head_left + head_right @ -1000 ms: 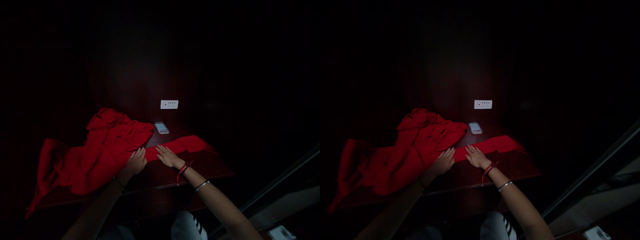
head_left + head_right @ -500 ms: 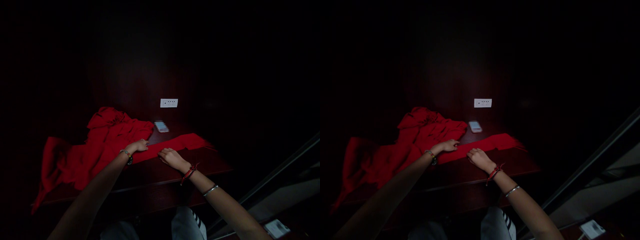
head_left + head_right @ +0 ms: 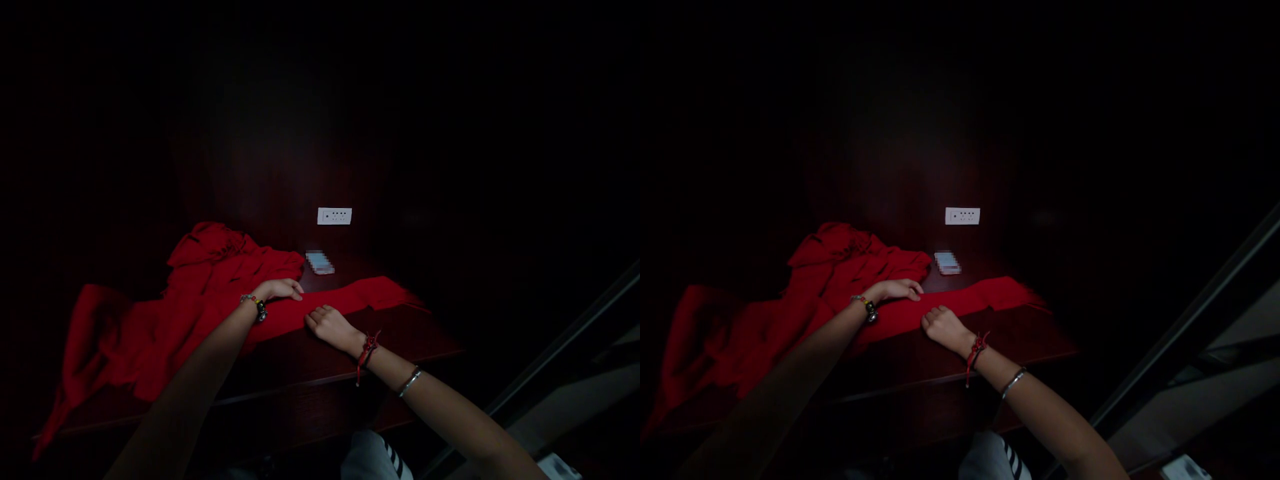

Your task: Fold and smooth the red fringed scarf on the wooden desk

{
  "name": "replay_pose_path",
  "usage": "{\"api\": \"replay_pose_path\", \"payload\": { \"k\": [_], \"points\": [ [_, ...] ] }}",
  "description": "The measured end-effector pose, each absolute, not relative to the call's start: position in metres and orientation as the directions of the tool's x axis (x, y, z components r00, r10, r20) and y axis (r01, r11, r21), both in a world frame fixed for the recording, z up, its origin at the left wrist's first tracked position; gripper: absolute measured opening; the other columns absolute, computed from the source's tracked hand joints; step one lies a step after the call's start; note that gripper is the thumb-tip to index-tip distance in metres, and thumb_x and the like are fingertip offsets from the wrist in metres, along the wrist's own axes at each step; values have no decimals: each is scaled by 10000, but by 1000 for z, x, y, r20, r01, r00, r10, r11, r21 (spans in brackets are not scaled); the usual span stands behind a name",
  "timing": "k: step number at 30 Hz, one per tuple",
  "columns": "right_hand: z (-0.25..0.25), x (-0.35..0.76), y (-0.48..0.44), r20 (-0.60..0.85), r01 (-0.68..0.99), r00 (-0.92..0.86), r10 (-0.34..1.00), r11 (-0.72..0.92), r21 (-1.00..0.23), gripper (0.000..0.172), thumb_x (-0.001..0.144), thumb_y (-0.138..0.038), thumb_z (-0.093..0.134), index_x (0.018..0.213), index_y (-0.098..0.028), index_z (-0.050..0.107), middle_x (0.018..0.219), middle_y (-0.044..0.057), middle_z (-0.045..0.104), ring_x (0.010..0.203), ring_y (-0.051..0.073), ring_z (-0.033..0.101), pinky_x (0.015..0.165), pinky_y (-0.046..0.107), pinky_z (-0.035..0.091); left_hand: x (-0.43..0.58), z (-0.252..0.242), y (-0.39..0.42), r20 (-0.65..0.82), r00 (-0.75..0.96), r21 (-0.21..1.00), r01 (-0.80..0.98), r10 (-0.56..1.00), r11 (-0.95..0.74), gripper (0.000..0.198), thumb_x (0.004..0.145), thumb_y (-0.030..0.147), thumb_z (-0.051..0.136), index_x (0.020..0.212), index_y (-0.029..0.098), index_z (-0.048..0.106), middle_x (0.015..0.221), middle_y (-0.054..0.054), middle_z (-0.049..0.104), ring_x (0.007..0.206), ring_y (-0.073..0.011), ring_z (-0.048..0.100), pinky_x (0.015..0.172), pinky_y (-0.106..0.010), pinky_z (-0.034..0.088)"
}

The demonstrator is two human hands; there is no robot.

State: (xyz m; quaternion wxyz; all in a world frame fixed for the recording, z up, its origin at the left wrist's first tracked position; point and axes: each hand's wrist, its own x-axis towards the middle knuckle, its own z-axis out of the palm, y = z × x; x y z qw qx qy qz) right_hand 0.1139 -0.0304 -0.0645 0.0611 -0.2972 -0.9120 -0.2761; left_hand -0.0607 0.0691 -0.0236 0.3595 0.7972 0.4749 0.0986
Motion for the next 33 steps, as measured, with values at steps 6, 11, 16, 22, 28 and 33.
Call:
{"api": "replay_pose_path", "payload": {
  "k": [6,11,16,22,28,33],
  "points": [
    [-68,109,-34,427,645,-760,490,653,397,245,865,-148,356,1077,-129,476,851,88,565,794,185,470,679,327,317,-59,-13,65,-167,533,748,616,829,-245,319,583,236,563,893,167,596,974,-16,609,896,-150,519,772,-228,375],
    [-65,105,-34,510,760,-645,568,548,351,235,863,-198,365,1066,-158,478,854,85,545,804,201,441,675,341,295,-60,-7,59,-172,511,795,577,842,-188,358,603,262,558,943,154,590,1005,-35,613,909,-156,525,768,-238,379],
    [-69,106,-35,572,799,-594,566,496,339,198,865,-149,341,894,-167,536,776,61,538,750,182,442,658,318,287,-66,-6,57,-192,448,799,588,873,-126,387,598,300,568,954,152,584,934,-37,630,813,-163,546,648,-239,391],
    [-76,117,-40,586,806,-581,566,499,317,192,850,-123,366,880,-146,555,714,49,541,665,160,462,613,282,307,-66,-8,56,-194,445,811,574,874,-112,339,579,288,585,885,144,604,838,-23,635,752,-153,542,617,-237,384],
    [-74,124,-41,690,877,-437,577,444,185,218,857,-173,358,906,-160,570,701,46,543,647,148,479,612,256,346,-53,8,55,-75,502,858,473,862,-201,307,584,232,598,879,150,596,891,-18,630,842,-152,536,752,-252,383],
    [-64,133,-39,789,875,-248,562,479,-66,204,848,-192,377,908,-157,569,776,56,578,702,148,516,645,240,396,-38,26,60,-30,536,911,363,843,-198,365,560,200,647,915,135,589,893,-41,630,835,-160,550,757,-270,394]
  ]
}}
